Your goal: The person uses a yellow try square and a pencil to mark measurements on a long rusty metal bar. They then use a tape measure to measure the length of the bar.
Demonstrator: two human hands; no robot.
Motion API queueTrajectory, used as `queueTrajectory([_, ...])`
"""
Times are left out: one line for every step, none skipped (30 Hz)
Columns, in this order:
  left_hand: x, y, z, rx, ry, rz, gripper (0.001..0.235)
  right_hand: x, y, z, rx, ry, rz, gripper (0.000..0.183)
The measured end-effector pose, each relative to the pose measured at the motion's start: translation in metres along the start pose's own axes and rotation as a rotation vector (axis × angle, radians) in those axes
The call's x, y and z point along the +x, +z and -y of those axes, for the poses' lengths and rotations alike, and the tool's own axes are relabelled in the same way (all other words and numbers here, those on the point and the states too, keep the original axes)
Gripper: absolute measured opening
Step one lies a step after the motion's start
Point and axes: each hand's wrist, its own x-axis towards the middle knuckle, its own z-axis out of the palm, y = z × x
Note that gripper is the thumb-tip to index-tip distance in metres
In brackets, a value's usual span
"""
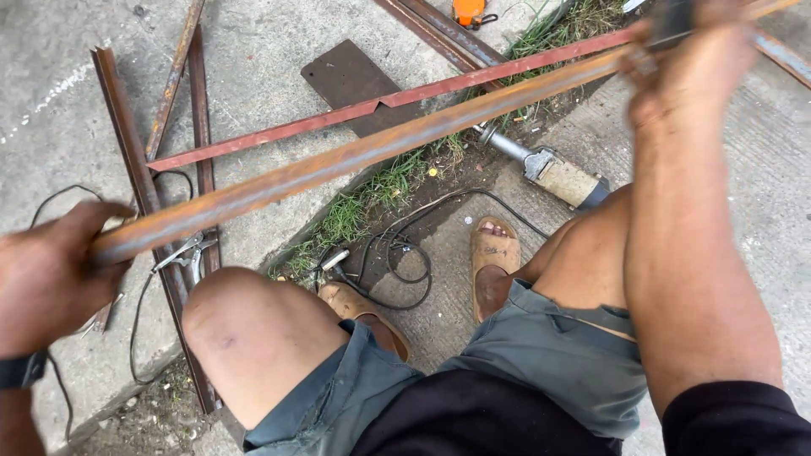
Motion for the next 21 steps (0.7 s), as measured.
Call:
queueTrajectory([-0.01,0.024,0.021,-0.171,0.025,-0.074,0.053,-0.02,0.008,-0.004,-0.068,0.062,0.054,0.023])
queueTrajectory([-0.021,0.042,0.032,-0.176,0.032,-0.074,0.053,-0.037,0.009,-0.015,-0.071,0.058,0.047,0.023])
queueTrajectory([-0.031,0.06,0.042,-0.465,-0.03,-0.034,0.057,-0.055,0.009,-0.027,-0.169,0.094,0.201,0.034])
queueTrajectory([-0.04,0.079,0.053,-0.757,-0.091,0.007,0.063,-0.072,0.01,-0.039,-0.265,0.127,0.356,0.047])
queueTrajectory([-0.047,0.084,0.053,-0.76,-0.083,0.006,0.063,-0.083,0.012,-0.047,-0.266,0.122,0.349,0.047])
queueTrajectory([-0.057,0.089,0.054,-0.718,-0.135,0.029,0.061,-0.095,0.012,-0.055,-0.209,0.204,0.388,0.036])
queueTrajectory([-0.067,0.093,0.055,-0.675,-0.187,0.052,0.06,-0.108,0.013,-0.063,-0.151,0.285,0.425,0.031])
queueTrajectory([-0.075,0.093,0.051,-0.679,-0.182,0.057,0.06,-0.102,0.013,-0.078,-0.155,0.285,0.418,0.031])
queueTrajectory([-0.083,0.092,0.048,-0.588,-0.106,0.0,0.059,-0.096,0.012,-0.092,-0.13,0.237,0.431,0.027])
queueTrajectory([-0.089,0.09,0.045,-0.498,-0.03,-0.064,0.058,-0.089,0.014,-0.104,-0.101,0.181,0.448,0.024])
queueTrajectory([-0.094,0.093,0.043,-0.502,-0.025,-0.068,0.058,-0.085,0.014,-0.109,-0.102,0.175,0.444,0.024])
queueTrajectory([-0.098,0.097,0.041,-0.352,-0.045,-0.051,0.062,-0.08,0.015,-0.113,-0.084,0.201,0.409,0.023])
queueTrajectory([-0.102,0.101,0.039,-0.203,-0.066,-0.035,0.067,-0.075,0.015,-0.118,-0.066,0.228,0.374,0.022])
queueTrajectory([-0.102,0.096,0.035,-0.206,-0.065,-0.035,0.067,-0.081,0.013,-0.111,-0.068,0.226,0.372,0.022])
queueTrajectory([-0.101,0.091,0.032,-0.148,-0.098,0.134,0.08,-0.086,0.01,-0.104,-0.084,0.28,0.321,0.038])
queueTrajectory([-0.096,0.086,0.028,-0.086,-0.139,0.295,0.094,-0.089,0.012,-0.098,-0.093,0.332,0.273,0.056])
queueTrajectory([-0.097,0.089,0.023,-0.086,-0.14,0.289,0.094,-0.082,0.012,-0.106,-0.09,0.327,0.275,0.056])
queueTrajectory([-0.104,0.092,0.018,0.006,-0.145,0.162,0.09,-0.079,0.008,-0.116,-0.017,0.341,0.2,0.049])
queueTrajectory([-0.11,0.094,0.012,0.099,-0.153,0.036,0.088,-0.076,0.004,-0.126,0.055,0.353,0.124,0.042])
queueTrajectory([-0.118,0.094,0.014,0.099,-0.15,0.041,0.088,-0.089,0.007,-0.119,0.052,0.357,0.12,0.042])
queueTrajectory([-0.125,0.093,0.015,-0.127,-0.128,-0.09,0.078,-0.102,0.01,-0.112,0.021,0.355,0.123,0.032])
